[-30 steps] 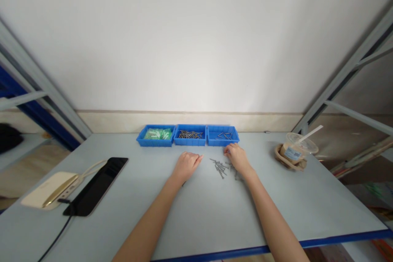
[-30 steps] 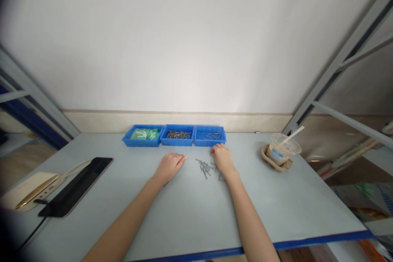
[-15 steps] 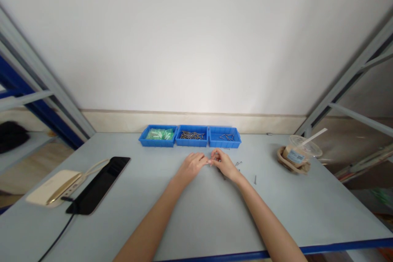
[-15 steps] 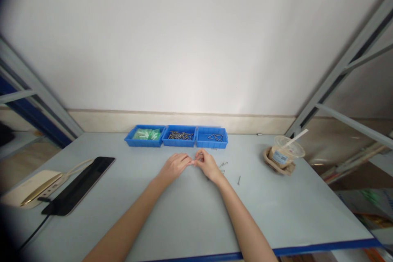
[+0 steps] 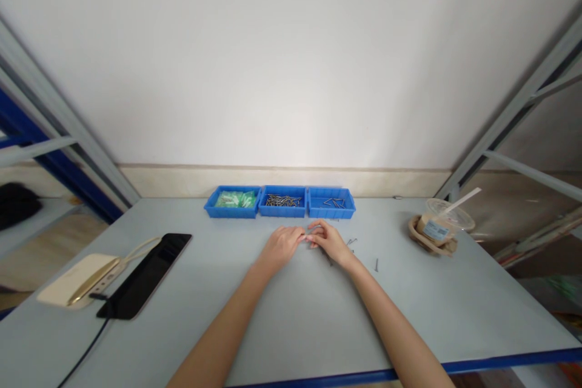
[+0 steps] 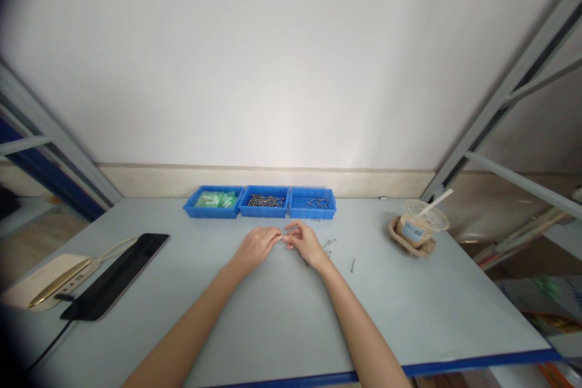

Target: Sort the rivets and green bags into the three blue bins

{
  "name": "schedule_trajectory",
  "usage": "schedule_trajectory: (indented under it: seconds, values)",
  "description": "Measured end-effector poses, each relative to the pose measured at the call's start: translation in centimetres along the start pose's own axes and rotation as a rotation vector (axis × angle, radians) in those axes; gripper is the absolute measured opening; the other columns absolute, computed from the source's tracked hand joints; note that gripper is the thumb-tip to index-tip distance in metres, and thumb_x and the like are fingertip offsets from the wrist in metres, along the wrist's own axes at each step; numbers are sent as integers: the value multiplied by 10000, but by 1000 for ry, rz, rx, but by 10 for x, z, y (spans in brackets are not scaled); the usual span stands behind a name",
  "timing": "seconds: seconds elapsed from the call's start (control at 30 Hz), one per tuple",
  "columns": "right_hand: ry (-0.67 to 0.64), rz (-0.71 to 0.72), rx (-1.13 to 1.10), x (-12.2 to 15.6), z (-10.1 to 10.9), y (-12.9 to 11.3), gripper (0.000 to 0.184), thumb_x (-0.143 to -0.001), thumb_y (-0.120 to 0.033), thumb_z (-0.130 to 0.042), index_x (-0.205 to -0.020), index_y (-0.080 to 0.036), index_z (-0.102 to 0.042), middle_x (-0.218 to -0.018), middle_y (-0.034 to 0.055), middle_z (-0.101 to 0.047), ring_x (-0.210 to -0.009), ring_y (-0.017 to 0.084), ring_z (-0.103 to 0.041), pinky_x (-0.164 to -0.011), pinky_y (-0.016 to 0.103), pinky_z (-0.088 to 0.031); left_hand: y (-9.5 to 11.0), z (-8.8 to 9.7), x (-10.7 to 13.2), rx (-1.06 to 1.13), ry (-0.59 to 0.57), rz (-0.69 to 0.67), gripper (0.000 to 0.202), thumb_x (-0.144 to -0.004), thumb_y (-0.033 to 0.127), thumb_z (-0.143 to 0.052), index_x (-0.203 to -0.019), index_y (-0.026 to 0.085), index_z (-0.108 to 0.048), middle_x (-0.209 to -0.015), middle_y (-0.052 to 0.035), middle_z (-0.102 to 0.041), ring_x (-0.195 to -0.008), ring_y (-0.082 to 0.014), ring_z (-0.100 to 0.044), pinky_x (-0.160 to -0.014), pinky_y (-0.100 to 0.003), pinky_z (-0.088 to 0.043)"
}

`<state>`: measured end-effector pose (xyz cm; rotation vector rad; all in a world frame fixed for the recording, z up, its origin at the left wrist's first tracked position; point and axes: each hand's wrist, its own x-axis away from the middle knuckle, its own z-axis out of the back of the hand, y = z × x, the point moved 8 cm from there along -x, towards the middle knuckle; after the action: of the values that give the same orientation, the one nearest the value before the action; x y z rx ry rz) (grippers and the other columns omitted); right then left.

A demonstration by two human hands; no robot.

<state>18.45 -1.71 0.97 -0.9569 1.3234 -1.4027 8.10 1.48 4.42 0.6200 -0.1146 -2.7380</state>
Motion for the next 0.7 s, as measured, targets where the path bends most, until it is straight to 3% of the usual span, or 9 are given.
schedule_trajectory:
  seconds: [0.1, 0.2, 0.43, 0.57, 0.7]
  values:
    - [35, 78, 134, 3, 5, -12, 131, -730, -308, -591, -759, -180, -590, -640, -11, -618, -618, 132, -588, -622, 251, -465, -2, -1, 0, -4, -11, 47, 245, -950, 203, -286, -871, 169, -515, -770, -29, -628, -716, -167, -586, -669, -278, -395]
    - [38, 99, 263, 5, 6, -19, 131, -756, -276, -564, -734, -170, -638, -540, -25, -581, -511, 116, -534, -556, 234, -428, -4, -2, 0, -19, -17, 68, 267, -952, 228, -275, -838, 168, -508, -721, -32, -619, -693, -175, -584, -658, -285, -397]
    - [24, 29, 187, 5, 6, -14, 227, -766, -341, -554, -815, -145, -656, -710, 26, -668, -474, 99, -508, -476, 223, -399, -5, -2, 0, 11, -17, 56, 284, -965, 260, -269, -885, 172, -527, -799, -32, -639, -744, -164, -587, -695, -276, -396]
    - [15, 99, 317, 7, 6, -21, 201, -766, -321, -581, -851, -164, -673, -621, 4, -650, -503, 119, -544, -544, 237, -431, -3, -1, -1, -18, -17, 37, 345, -969, 269, -257, -790, 169, -534, -731, -28, -618, -683, -166, -570, -662, -277, -378]
    - [68, 217, 514, 13, 6, -38, 198, -821, -305, -529, -817, -180, -683, -626, 11, -654, -590, 147, -585, -642, 257, -440, -1, -2, -1, -23, -31, 34, 319, -972, 270, -258, -828, 170, -524, -764, -24, -629, -708, -163, -579, -663, -272, -374]
